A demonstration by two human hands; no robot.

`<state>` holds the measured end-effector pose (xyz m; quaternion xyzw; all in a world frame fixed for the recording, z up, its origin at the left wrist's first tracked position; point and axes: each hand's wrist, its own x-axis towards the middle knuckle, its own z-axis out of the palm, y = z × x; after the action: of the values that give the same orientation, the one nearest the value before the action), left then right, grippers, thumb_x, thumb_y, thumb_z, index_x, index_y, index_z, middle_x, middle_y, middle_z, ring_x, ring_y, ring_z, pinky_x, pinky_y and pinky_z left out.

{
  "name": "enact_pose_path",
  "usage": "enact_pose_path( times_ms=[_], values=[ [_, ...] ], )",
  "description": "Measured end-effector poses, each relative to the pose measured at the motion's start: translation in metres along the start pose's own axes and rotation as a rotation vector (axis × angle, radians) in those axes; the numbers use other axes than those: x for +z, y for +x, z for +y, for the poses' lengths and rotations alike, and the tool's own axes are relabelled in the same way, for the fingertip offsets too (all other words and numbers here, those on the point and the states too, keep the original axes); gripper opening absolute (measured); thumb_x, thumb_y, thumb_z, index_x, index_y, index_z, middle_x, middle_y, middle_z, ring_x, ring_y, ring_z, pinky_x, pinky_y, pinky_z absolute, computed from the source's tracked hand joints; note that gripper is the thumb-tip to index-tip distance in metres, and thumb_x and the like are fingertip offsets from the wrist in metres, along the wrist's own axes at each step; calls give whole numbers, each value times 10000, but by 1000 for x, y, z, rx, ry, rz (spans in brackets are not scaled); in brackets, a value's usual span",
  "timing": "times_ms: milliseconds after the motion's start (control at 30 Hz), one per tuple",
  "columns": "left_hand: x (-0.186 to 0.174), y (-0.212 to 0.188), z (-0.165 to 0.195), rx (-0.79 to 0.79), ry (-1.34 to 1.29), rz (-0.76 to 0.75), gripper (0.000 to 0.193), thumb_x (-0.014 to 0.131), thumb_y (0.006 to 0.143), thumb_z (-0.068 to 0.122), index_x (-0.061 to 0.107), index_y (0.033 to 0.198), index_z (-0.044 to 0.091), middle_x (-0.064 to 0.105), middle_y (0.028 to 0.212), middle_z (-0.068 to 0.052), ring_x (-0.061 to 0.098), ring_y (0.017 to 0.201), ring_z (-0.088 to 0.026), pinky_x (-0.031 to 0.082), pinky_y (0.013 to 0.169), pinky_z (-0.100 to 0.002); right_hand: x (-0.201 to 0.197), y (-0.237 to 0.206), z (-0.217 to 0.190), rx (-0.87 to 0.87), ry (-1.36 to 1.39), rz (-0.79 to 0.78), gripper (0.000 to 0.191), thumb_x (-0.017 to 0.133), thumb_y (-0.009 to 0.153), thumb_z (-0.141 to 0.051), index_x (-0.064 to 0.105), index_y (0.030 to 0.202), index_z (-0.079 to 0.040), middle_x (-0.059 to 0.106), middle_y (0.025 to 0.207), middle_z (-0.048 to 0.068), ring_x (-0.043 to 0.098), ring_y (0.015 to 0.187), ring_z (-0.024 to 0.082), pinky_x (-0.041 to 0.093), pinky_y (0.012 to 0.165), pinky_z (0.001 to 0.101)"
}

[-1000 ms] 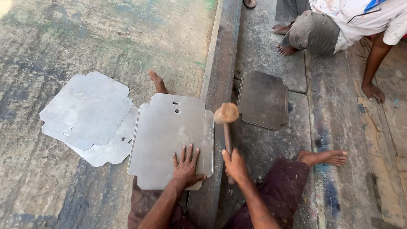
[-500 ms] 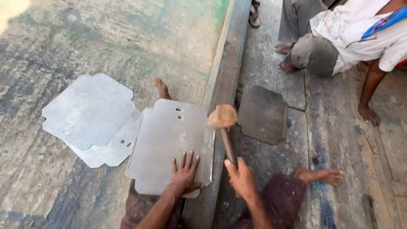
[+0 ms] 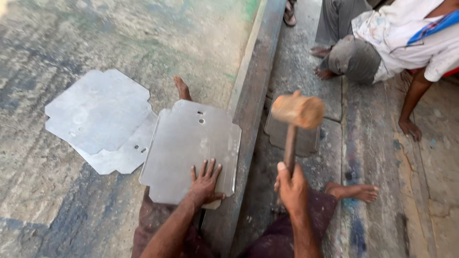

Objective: The person sits on the ground and repeatedly strikes a stack of metal sheets with a wooden mallet, holding the sheets in place with the left hand. The person occasionally adjusts the stack and continues hammering along the edges.

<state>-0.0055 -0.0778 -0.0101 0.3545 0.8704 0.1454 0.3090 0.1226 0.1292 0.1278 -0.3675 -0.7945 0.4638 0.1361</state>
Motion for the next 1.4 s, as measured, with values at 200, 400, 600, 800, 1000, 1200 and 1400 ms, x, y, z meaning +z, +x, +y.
enact_pose_path(
  times_ms=[200,400,600,800,1000,1200,1400],
  values=[
    [3,1,-2,5,-12,-12,1251,834,726,625,101,1642,191,-30,1731,-103,-54,1591,-345,-13,1220,-714,31,-16,14,-326,278,222,247,493,1049,-280,463,1102,-40,645,755,55,606,524,154,544,439,301],
    [-5,-1,1,-29,4,-65,1264,826,723,639,92,1656,206,-30,1736,-96,-54,1592,-357,5,1214,-732,2,-6,-6,149,27,-73,283,537,1026,-307,563,994,-27,597,679,96,598,525,211,530,479,366],
    [-2,-1,0,-5,4,-5,1268,838,712,638,101,1644,197,-29,1735,-99,-55,1592,-347,3,1218,-721,-1,-29,-1,-606,367,369,259,450,1140,-225,492,1039,11,628,789,81,646,676,177,580,689,321],
    [-12,0,3,-60,39,-125,1276,823,723,657,57,1657,249,-59,1737,-73,-74,1598,-331,-22,1239,-706,30,-35,9,311,-110,-184,362,561,1016,-334,585,1065,23,616,682,109,625,548,203,535,497,357],
    [-10,-4,4,-53,56,-98,1253,799,744,672,56,1658,246,-60,1741,-70,-66,1597,-327,-6,1235,-708,-21,-47,-2,-541,277,312,273,444,1114,-269,482,1048,-6,618,819,52,640,695,157,571,684,289],
    [-17,-6,2,-5,47,3,1237,814,727,649,94,1653,256,-35,1744,-55,-49,1598,-311,-11,1230,-710,35,-67,2,330,-103,-179,285,566,997,-322,554,1016,-37,583,616,63,586,487,191,495,456,346],
    [-12,-8,0,5,45,19,1245,823,707,656,119,1648,245,-9,1737,-64,-34,1595,-315,0,1222,-716,-30,-57,6,-491,225,132,231,464,1086,-224,538,1044,-10,646,742,64,641,641,157,552,615,298]
  ],
)
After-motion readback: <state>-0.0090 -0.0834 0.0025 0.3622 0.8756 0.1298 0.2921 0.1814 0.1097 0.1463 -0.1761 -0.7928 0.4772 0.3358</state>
